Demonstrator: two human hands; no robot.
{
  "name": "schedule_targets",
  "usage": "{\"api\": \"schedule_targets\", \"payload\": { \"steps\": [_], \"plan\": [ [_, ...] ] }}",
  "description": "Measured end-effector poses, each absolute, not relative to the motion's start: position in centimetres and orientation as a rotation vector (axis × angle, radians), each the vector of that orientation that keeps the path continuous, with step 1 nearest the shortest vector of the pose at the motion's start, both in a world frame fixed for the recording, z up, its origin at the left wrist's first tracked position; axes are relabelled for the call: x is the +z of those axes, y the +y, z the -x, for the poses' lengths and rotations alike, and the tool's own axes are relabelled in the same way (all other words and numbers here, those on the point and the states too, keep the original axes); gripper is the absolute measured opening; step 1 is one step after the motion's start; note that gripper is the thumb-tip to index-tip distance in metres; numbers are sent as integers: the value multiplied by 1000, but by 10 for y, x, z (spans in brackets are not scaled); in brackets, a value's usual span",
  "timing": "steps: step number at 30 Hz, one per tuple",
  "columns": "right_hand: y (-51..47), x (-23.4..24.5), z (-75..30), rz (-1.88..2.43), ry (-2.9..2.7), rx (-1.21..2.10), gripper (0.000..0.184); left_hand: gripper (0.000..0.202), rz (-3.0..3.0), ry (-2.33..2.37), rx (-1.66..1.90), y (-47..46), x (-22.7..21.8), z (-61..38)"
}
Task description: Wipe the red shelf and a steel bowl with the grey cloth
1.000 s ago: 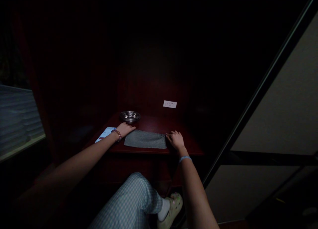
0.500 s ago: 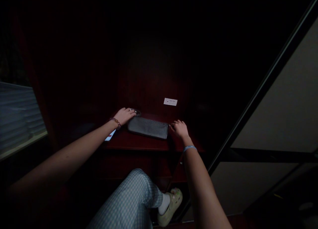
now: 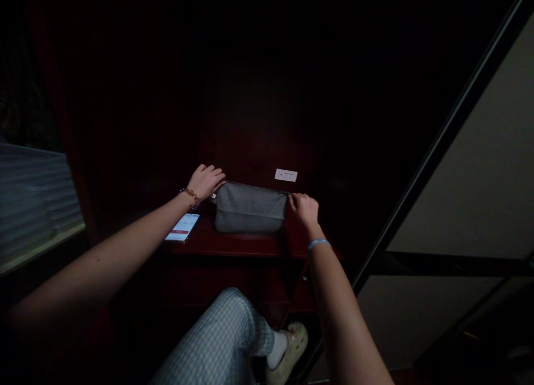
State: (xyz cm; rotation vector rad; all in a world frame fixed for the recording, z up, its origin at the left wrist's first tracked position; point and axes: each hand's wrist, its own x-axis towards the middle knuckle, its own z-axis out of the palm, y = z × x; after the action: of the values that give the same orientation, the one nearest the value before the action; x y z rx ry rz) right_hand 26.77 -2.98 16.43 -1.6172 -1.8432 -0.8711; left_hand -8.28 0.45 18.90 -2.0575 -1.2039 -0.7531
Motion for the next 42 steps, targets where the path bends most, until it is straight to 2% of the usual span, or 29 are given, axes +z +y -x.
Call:
{"api": "schedule_targets", "payload": {
  "steps": [11, 18, 24, 30, 33, 37, 42],
  "plan": [
    [-40, 177, -267, 1649, -1818, -831, 45, 29, 2050, -1364, -935, 6, 190, 79],
    [-52, 205, -286, 1592, -2147, -730, 39, 28, 2315, -1237, -801, 6, 202, 94],
    [-57, 232, -283, 1674, -2245, -720, 37, 31, 2600, -1386, -733, 15, 231, 101],
    [-40, 215, -266, 1924, -2157, -583, 39, 23, 2563, -1503, -630, 29, 222, 91],
    [-30, 205, -256, 2055, -1991, -529, 44, 22, 2366, -1530, -759, 29, 215, 80],
    [-22, 206, -248, 2026, -1794, -504, 44, 23, 2121, -1456, -976, 21, 219, 66],
    [-31, 184, -257, 1833, -1769, -484, 41, 29, 2078, -1374, -1011, -9, 202, 62]
  ]
}}
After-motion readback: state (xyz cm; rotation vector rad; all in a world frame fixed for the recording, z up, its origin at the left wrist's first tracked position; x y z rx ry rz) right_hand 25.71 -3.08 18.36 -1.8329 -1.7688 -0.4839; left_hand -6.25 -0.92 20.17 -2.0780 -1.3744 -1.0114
